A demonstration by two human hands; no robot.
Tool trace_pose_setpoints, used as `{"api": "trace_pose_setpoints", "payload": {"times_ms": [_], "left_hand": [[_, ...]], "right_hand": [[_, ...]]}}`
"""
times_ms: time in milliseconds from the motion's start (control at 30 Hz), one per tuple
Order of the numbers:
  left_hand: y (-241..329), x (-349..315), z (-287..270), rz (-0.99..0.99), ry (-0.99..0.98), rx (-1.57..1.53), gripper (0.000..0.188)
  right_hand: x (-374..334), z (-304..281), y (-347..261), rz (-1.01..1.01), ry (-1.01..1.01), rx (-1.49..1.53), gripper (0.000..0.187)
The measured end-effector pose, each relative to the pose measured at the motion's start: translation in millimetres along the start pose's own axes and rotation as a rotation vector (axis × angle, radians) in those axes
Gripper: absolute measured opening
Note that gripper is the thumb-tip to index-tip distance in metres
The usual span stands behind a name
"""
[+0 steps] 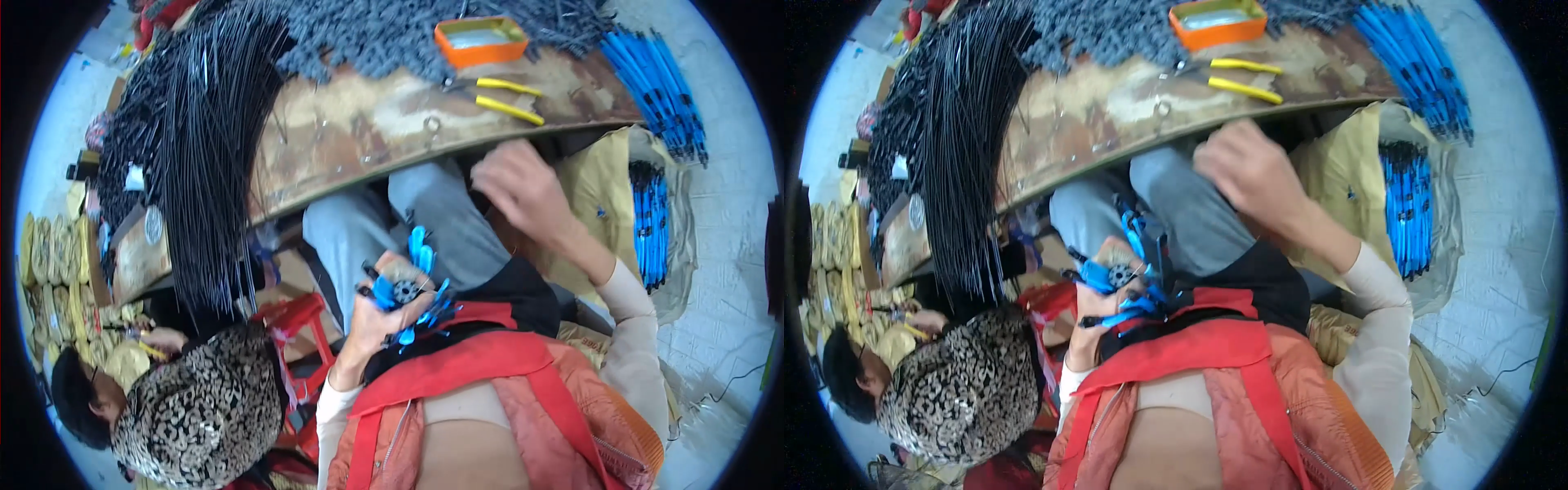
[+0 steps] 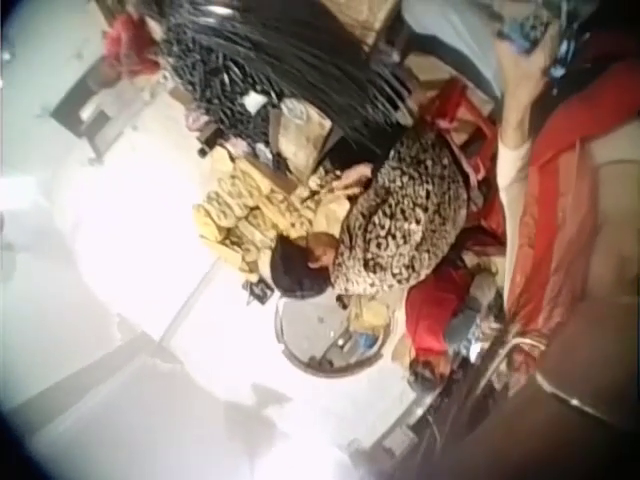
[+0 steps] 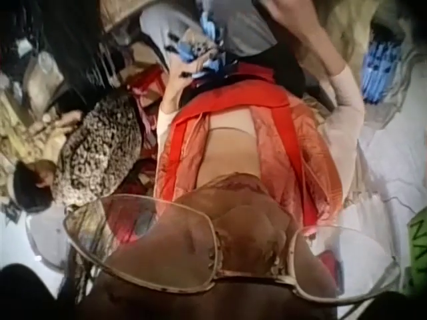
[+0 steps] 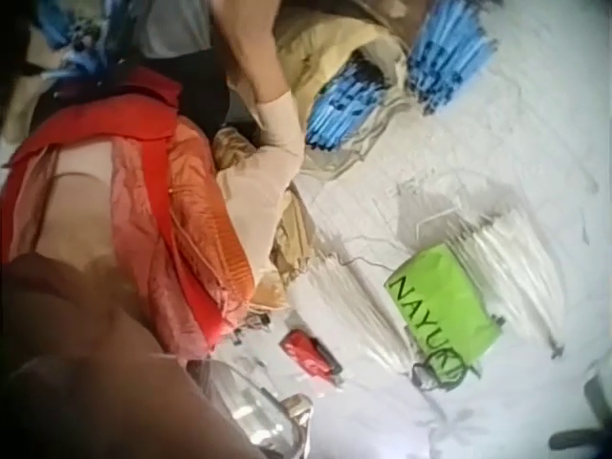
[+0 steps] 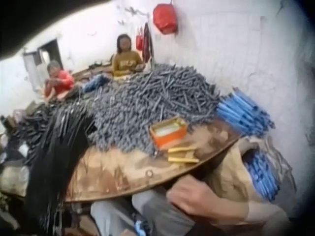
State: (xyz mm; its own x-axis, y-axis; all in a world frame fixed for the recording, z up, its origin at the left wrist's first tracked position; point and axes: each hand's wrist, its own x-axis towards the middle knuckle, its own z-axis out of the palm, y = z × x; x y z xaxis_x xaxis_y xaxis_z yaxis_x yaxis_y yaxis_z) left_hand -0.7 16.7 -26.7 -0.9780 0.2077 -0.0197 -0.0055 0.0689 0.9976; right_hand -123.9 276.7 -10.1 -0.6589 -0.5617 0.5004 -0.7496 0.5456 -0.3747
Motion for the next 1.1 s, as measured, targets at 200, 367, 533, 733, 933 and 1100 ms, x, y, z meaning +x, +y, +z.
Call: {"api": "trace_pose_setpoints", "payload": {"times_ms": [200,367,533,733,933,1100], "left_hand": [[8.7,-0.9,0.0,-0.09,0.147,-0.32,0.012],[2.2,-6.0,-2.1,-0.097,0.164,-0.269,0.018],[0.9,-24.0,-6.1,-0.271,0.168,-0.361,0.019],[20.2,-22.7,5.1,-0.362,0.215,-0.473,0.02],[17.7,-46.8,9.8,-0.116,0.262,-0.054,0.038],[29.1,-45.9,9.5,-0.093,0.274,-0.013,0.043]], "right_hand": [[36.1,-13.8,109.1,0.045,-0.017,-0.523,0.046],[38.8,-20.9,143.1,0.063,-0.109,-0.148,0.04],[11.4,-38.4,59.0,0.454,0.092,0.521,0.022],[-8.5,-47.6,-57.8,1.025,-0.826,0.793,0.024],[-34.1,-34.0,-78.2,0.286,-0.561,0.163,0.054],[-30.2,-23.0,-83.6,0.043,-0.418,0.016,0.057]]}}
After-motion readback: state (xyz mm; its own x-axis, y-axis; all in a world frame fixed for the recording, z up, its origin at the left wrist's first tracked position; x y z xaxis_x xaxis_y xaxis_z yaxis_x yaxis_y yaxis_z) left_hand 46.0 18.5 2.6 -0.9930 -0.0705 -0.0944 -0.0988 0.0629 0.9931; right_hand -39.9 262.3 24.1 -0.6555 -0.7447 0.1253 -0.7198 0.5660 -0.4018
